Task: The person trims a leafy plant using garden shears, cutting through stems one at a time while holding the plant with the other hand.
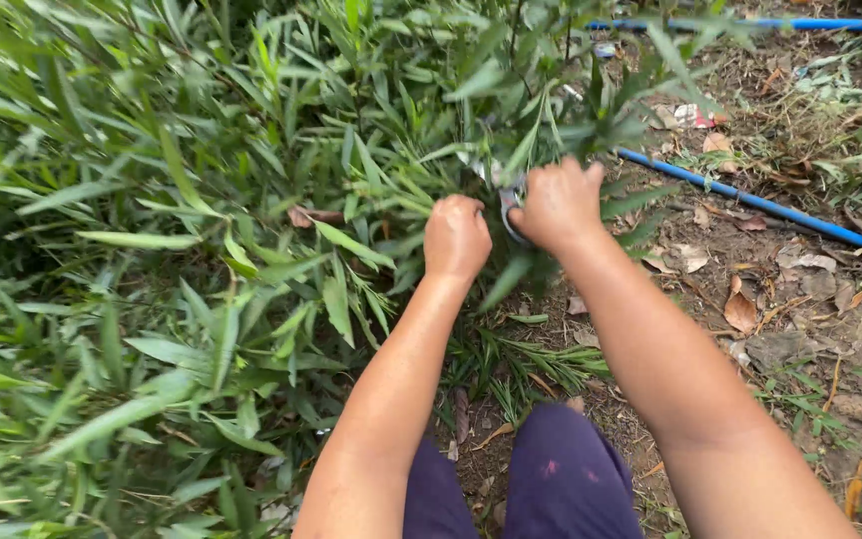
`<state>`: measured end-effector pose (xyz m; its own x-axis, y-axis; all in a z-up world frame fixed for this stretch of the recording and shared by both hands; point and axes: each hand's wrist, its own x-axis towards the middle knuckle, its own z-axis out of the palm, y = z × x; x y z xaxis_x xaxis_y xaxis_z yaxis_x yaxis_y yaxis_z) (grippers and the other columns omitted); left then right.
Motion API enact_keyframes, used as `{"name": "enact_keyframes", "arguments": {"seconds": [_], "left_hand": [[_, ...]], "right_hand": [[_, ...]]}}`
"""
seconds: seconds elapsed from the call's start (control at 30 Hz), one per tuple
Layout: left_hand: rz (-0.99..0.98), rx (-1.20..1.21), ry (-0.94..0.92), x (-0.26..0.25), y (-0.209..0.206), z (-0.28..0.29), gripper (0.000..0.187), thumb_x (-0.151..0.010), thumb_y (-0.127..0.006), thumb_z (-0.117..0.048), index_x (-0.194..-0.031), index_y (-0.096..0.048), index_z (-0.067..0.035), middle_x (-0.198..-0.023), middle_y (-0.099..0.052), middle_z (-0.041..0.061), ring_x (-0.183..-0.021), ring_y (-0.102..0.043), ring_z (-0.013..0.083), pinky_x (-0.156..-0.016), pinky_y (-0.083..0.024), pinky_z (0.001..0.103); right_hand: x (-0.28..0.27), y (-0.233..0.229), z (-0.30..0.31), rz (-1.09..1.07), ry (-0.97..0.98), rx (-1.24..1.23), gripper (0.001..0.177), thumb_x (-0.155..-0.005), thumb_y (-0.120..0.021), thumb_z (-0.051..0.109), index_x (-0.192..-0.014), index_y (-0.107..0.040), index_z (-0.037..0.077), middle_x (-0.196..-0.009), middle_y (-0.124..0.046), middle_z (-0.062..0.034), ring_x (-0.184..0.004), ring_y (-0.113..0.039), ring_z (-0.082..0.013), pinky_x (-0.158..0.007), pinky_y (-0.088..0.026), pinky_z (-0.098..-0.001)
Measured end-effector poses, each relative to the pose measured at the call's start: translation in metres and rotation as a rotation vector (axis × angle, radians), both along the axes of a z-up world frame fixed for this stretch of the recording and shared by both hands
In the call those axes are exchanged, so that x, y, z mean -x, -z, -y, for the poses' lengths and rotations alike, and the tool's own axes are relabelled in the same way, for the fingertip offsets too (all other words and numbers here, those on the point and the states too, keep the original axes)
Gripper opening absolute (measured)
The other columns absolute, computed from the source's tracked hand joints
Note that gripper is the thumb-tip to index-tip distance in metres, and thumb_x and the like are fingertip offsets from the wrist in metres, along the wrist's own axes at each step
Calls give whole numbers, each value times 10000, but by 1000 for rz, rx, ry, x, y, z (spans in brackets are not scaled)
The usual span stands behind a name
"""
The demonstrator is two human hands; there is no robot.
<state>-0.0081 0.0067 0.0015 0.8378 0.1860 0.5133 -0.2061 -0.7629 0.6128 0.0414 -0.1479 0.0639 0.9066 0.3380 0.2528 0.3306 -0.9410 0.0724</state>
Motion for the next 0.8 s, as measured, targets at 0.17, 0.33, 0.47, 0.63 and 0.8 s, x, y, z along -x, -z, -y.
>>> {"name": "enact_keyframes", "arguments": {"seconds": [0.17,0.33,0.47,0.63,0.8], "left_hand": [[-241,37,50,19,-44,-5,173,-864,-670,-88,-989,-773,-29,-1072,-732,170,-1060,-656,375,-962,-512,454],[-284,42,104,13,-99,-2,375,-805,-684,-57,-1176,-711,-3,-1192,-695,202,-1125,-620,400,-986,-484,466],[-376,22,136,7,-147,5,447,-819,-670,-51,-1264,-661,-18,-1289,-666,186,-1192,-607,405,-1026,-481,464],[-483,7,165,12,-209,18,531,-837,-662,-52,-1364,-595,-38,-1380,-614,172,-1270,-558,394,-1075,-448,459],[-500,39,234,18,-263,26,611,-853,-679,-79,-1441,-517,-43,-1449,-557,182,-1311,-520,389,-1100,-417,450]], "right_hand": [[22,-4,4,-130,40,8,309,-770,-767,438,-856,-770,141,-899,-757,-78,-946,-678,-271,-890,-410,-526],[52,-53,-1,-243,209,-135,391,-816,-748,471,-881,-761,86,-911,-746,-125,-1011,-642,-314,-916,-394,-523],[70,-99,0,-252,263,-188,432,-746,-780,449,-927,-743,58,-961,-737,-134,-1063,-605,-326,-898,-382,-538],[87,-159,19,-253,331,-249,472,-743,-785,458,-983,-729,56,-1034,-728,-121,-1109,-592,-318,-943,-382,-524],[98,-220,34,-323,443,-271,511,-734,-781,474,-1020,-728,54,-1078,-724,-123,-1149,-576,-308,-969,-369,-535]]}}
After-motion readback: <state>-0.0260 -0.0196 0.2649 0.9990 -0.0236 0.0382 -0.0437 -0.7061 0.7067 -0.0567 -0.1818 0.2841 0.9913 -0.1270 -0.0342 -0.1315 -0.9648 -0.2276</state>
